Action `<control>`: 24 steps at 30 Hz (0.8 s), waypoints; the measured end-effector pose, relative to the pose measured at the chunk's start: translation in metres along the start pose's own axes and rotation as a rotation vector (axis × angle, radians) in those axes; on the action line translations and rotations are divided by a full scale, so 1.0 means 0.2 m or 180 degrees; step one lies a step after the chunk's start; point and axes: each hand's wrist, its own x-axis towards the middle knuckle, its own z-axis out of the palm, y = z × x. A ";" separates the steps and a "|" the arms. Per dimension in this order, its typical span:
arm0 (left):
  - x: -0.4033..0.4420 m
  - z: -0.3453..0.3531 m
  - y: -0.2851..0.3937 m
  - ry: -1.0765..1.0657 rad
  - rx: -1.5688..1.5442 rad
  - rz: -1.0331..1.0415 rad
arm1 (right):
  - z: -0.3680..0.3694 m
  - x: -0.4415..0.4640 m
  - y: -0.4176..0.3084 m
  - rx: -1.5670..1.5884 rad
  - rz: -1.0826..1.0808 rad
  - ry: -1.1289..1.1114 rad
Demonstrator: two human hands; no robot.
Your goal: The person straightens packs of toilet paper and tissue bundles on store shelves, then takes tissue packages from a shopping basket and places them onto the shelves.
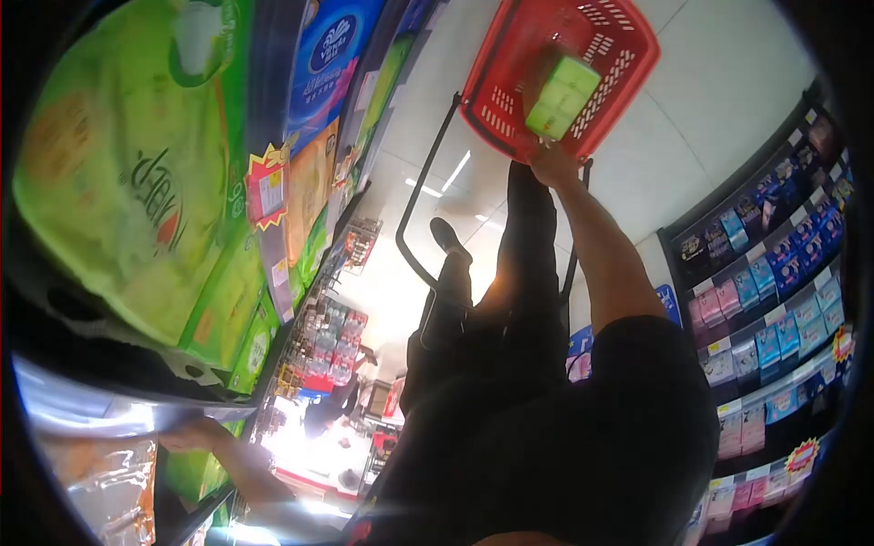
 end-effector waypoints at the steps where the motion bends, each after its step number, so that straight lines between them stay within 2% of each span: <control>1: 0.03 -0.02 -0.04 -0.0063 0.0145 -0.0033 | 0.08 0.07 0.04 0.0143 -0.0091 -0.0072; 2: 0.06 -0.04 -0.07 -0.0128 0.0290 -0.0064 | 0.16 0.15 0.09 0.0011 -0.0162 -0.0097; 4: -0.05 0.01 0.11 0.0131 0.0305 0.0132 | 0.29 0.26 0.14 -0.0252 -0.0299 -0.0136; 5: -0.02 0.00 0.09 0.0138 0.0389 0.0284 | 0.17 0.22 0.05 0.0211 0.0221 -0.0198; 7: 0.02 -0.05 0.02 0.0146 0.0497 0.0548 | 0.12 0.20 -0.02 -0.0018 0.0292 -0.0061; 8: -0.01 -0.03 0.09 0.0170 0.0506 0.0494 | 0.11 0.21 -0.03 -0.0132 0.0331 0.0019; 11: -0.15 0.05 0.33 0.0341 0.0379 -0.0120 | 0.11 0.31 -0.05 0.0238 0.0778 -0.0462; 14: -0.16 0.06 0.34 0.0335 0.0798 0.0182 | 0.12 0.35 0.00 0.0293 0.0540 -0.0617; 17: -0.11 0.02 0.26 0.0257 0.1204 0.0599 | 0.21 0.35 0.09 0.0731 -0.0088 0.0643; 20: -0.02 -0.03 0.11 0.0230 0.2109 0.1341 | -0.11 0.22 -0.01 0.0868 -0.0113 0.1193; 21: -0.03 -0.02 0.07 0.0191 0.1377 0.0838 | -0.09 0.26 0.07 0.0886 -0.0019 0.1425; 24: -0.01 0.00 0.00 0.0080 0.0968 0.0732 | -0.35 0.25 0.11 0.0931 -0.0034 0.1754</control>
